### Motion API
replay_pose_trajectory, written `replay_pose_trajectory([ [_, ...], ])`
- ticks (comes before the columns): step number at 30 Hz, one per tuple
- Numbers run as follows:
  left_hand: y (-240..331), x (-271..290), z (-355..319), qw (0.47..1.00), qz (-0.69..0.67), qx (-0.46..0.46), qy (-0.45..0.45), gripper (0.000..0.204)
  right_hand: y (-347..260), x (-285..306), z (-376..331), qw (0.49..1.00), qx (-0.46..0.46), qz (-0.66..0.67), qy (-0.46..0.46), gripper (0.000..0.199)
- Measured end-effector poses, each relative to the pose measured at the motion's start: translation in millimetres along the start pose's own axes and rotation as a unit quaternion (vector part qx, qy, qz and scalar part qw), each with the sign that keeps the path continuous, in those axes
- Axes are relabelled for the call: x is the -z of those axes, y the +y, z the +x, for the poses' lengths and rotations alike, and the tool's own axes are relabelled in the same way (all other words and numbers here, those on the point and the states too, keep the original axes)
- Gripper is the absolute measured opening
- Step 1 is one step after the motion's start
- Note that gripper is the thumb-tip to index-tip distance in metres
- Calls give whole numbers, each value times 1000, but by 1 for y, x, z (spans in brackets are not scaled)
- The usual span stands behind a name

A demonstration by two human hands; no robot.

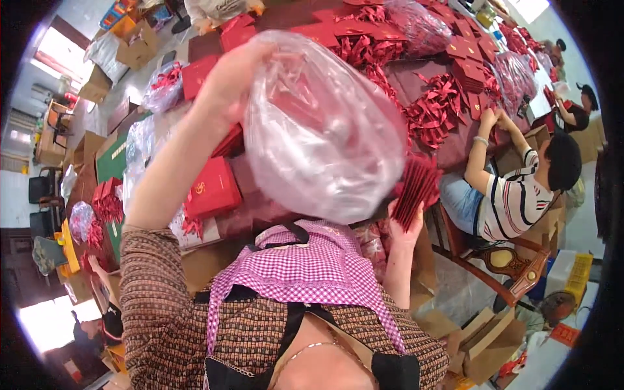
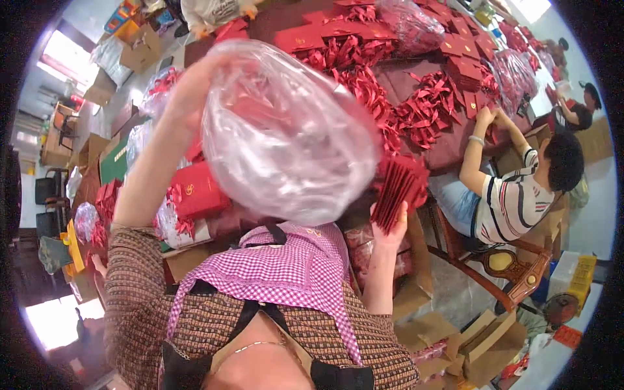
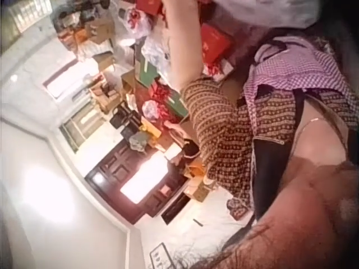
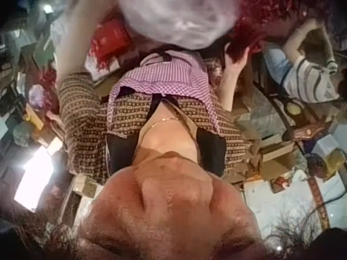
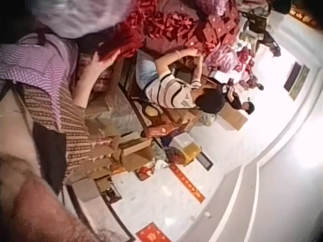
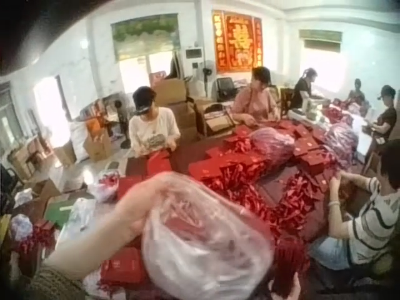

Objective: The person opens a plastic bag, places stacks of red gift bags inside it, and arranges them by hand.

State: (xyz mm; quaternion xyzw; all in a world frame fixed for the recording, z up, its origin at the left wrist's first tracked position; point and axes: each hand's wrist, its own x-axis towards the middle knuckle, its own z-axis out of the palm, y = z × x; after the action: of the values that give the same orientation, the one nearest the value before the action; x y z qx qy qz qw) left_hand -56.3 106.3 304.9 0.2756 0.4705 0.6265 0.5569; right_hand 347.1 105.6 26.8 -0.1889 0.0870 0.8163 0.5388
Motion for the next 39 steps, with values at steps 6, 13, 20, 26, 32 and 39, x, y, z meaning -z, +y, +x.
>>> replay_pose_trajectory([
  [6, -99, 45, 3, 987, 83, -115, 73, 21, -28, -45, -21, 985, 114, -20, -130, 48],
  [13, -192, 75, -39, 985, 83, -76, 134, 37, -24, -133, -17, 917, 218, -124, -310, 53],
  [20, -258, 99, -28, 980, 15, -28, 195, 28, 87, -92, 10, 912, 182, -310, -196, 47],
  [26, -242, 95, -35, 990, 12, 30, 135, 25, 143, -32, 39, 914, 1, -401, -56, 35],
  [32, -260, 143, -43, 986, -3, 60, 157, 20, 153, -12, 65, 875, -49, -444, -187, 51],
  [39, -252, 142, -53, 972, 181, 115, 97, 19, 152, 1, 76, 832, -33, -544, -108, 64],
])
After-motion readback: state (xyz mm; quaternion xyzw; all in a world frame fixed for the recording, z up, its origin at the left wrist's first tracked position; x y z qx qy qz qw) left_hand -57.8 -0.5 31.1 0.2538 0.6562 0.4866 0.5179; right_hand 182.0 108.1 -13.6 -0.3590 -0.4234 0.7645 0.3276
